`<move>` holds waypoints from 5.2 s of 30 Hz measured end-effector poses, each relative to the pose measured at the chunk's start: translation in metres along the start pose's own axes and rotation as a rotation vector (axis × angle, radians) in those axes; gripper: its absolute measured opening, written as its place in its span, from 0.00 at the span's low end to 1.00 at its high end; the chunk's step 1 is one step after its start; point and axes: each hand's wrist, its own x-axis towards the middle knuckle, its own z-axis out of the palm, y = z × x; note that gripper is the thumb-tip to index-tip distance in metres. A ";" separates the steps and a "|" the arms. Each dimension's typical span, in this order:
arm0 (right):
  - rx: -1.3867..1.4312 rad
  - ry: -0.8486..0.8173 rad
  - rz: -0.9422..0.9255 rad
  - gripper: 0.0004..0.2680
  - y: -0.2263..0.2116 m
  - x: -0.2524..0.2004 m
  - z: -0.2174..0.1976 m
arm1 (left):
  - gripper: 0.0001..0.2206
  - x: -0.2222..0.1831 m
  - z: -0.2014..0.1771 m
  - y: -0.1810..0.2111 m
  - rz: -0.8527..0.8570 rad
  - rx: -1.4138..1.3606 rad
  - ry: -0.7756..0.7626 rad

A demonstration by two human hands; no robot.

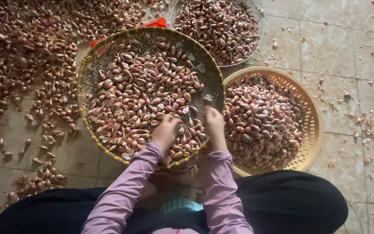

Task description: Sorting shallots by hand in a large woven basket to remove debris and low-quality cloves, followed by sifting the basket.

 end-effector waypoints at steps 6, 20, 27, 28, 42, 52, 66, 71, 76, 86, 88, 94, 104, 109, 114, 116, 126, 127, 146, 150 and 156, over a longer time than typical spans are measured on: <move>-0.958 -0.205 -0.210 0.05 0.022 -0.012 0.032 | 0.13 0.021 0.076 -0.024 -0.093 0.058 -0.150; -0.298 -0.268 -0.038 0.06 -0.039 -0.027 -0.009 | 0.19 -0.070 0.000 -0.032 -0.242 -0.090 -0.514; -1.144 -0.453 -0.231 0.10 0.007 -0.075 0.036 | 0.19 -0.039 -0.057 -0.113 -0.241 -0.024 0.052; -1.147 -0.451 -0.228 0.10 0.007 -0.082 0.037 | 0.19 -0.036 -0.058 -0.130 -0.239 -0.028 0.051; -0.805 -0.388 -0.151 0.07 -0.012 -0.085 0.033 | 0.26 -0.035 -0.115 -0.031 -0.440 -0.472 0.157; -0.332 -0.211 -0.159 0.04 0.024 -0.053 0.041 | 0.22 -0.042 -0.076 -0.127 -0.706 0.211 -0.029; 0.476 -0.284 0.282 0.07 -0.005 -0.069 0.047 | 0.18 -0.069 0.030 -0.112 -0.307 0.166 -0.212; 0.549 -0.294 0.239 0.09 -0.014 -0.070 0.052 | 0.11 -0.068 -0.017 -0.092 -0.453 -0.861 -0.092; 0.447 -0.342 0.432 0.16 -0.033 -0.075 0.058 | 0.14 -0.057 -0.005 -0.104 -0.617 -1.377 0.109; 0.648 -0.490 0.448 0.12 -0.007 -0.083 0.075 | 0.13 -0.054 -0.025 -0.069 -0.590 -1.436 0.009; 0.638 -0.475 0.460 0.10 -0.003 -0.084 0.079 | 0.14 -0.052 -0.015 -0.074 -0.592 -1.402 0.038; 0.619 -0.387 0.427 0.14 -0.004 -0.090 0.090 | 0.28 -0.049 -0.041 -0.047 -0.548 -1.604 0.097; 0.839 -0.490 0.686 0.14 -0.010 -0.097 0.088 | 0.12 -0.044 -0.030 -0.050 -0.647 -1.565 0.260; 0.946 -0.426 0.776 0.14 -0.016 -0.107 0.102 | 0.18 -0.050 -0.049 -0.009 -0.537 -1.527 0.473; 0.966 -0.379 0.923 0.15 -0.003 -0.100 0.109 | 0.17 -0.056 -0.122 0.081 -0.516 -1.493 0.351; 0.965 -0.387 0.921 0.12 -0.005 -0.098 0.107 | 0.19 -0.055 -0.133 0.087 -0.457 -1.484 0.339; 0.778 -0.529 0.691 0.22 0.010 -0.093 0.097 | 0.32 -0.054 -0.073 -0.036 -0.179 -0.544 -0.093; 0.775 -0.530 0.692 0.22 -0.001 -0.097 0.096 | 0.32 -0.052 -0.056 -0.049 -0.180 -0.546 -0.091; 2.008 0.036 0.103 0.06 -0.036 -0.033 -0.043 | 0.29 -0.042 -0.045 -0.190 -0.381 0.282 0.723; 2.230 0.134 0.001 0.34 -0.045 -0.031 -0.076 | 0.33 -0.046 -0.016 -0.126 -0.326 0.484 0.453; 1.666 -0.185 0.189 0.16 -0.017 -0.013 -0.035 | 0.28 -0.061 0.035 -0.030 0.094 0.389 -0.059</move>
